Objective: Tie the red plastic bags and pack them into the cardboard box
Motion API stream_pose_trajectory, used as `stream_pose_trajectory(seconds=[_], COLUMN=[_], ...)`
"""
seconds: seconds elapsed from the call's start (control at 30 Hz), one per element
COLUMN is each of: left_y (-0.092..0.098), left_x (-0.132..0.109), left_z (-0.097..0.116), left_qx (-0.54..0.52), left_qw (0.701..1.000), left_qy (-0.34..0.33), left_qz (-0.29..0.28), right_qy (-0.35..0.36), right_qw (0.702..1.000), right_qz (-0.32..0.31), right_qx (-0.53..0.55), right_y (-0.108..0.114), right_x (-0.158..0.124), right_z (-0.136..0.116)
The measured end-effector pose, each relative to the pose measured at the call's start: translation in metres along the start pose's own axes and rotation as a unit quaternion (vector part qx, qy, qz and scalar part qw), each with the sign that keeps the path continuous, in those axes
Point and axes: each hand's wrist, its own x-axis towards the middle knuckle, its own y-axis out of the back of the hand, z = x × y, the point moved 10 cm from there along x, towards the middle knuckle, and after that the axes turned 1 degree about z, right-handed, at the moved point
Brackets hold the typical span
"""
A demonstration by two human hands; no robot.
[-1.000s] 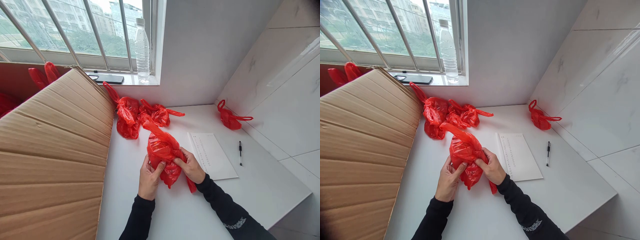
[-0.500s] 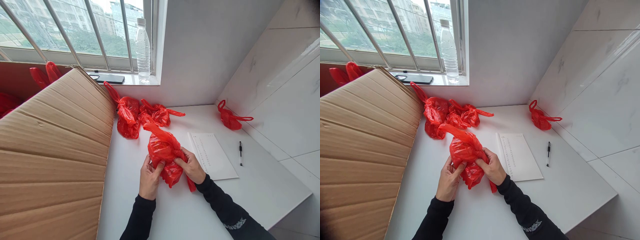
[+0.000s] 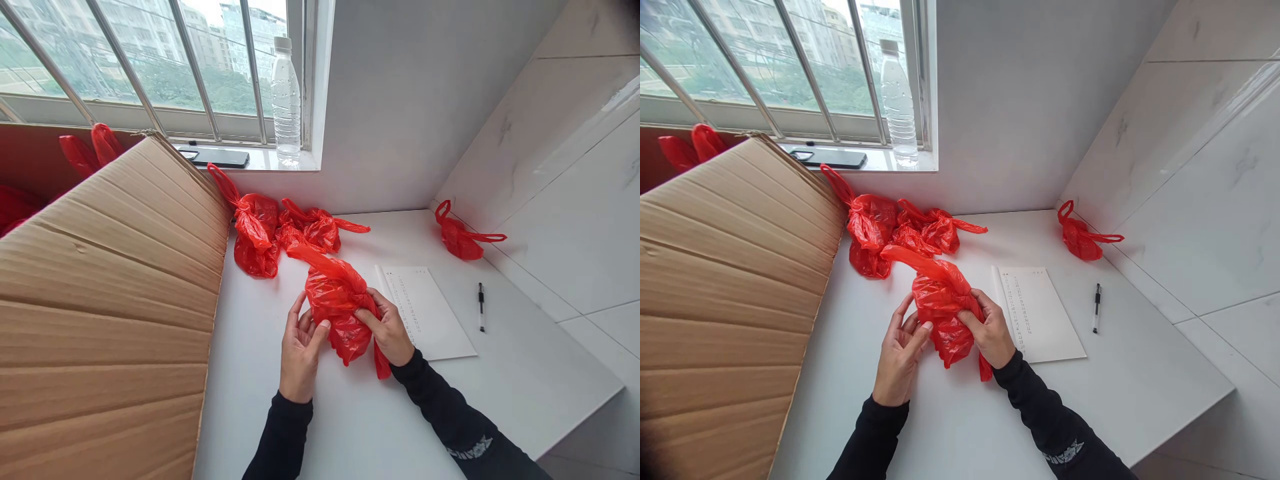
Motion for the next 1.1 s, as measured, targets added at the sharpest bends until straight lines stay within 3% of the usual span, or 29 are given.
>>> stream_pose_trajectory(seconds=[0.1,0.2,0.33,0.47,0.53,0.77,1.1], left_y=[0.004,-0.005,-0.021,-0.013,-0.005,0.015,0.010], left_x=[-0.001,-0.003,-0.008,-0.007,-0.005,-0.003,-0.003], left_z=[0.004,0.001,-0.002,0.004,0.003,-0.007,-0.001], left_qx=[0.042,0.052,-0.025,-0.089,-0.117,-0.202,-0.162], left_qw=[0.999,0.998,0.995,0.995,0.991,0.968,0.981], left_qy=[-0.029,-0.014,0.046,0.051,0.056,0.104,0.069], left_qz=[0.012,-0.035,-0.090,-0.019,0.023,0.105,0.078], right_qy=[0.009,0.032,0.125,0.184,0.187,0.130,0.008], right_qw=[0.999,0.994,0.975,0.950,0.950,0.971,0.994], right_qz=[0.044,0.063,-0.024,-0.138,-0.146,0.047,-0.008], right_qx=[-0.028,-0.085,-0.185,-0.211,-0.205,-0.193,-0.109], right_y=[0.012,0.015,-0.014,-0.045,-0.047,0.000,-0.005], right_x=[0.001,-0.003,-0.016,-0.030,-0.031,-0.014,-0.003], right_z=[0.000,-0.005,-0.021,-0.029,-0.032,-0.029,0.013])
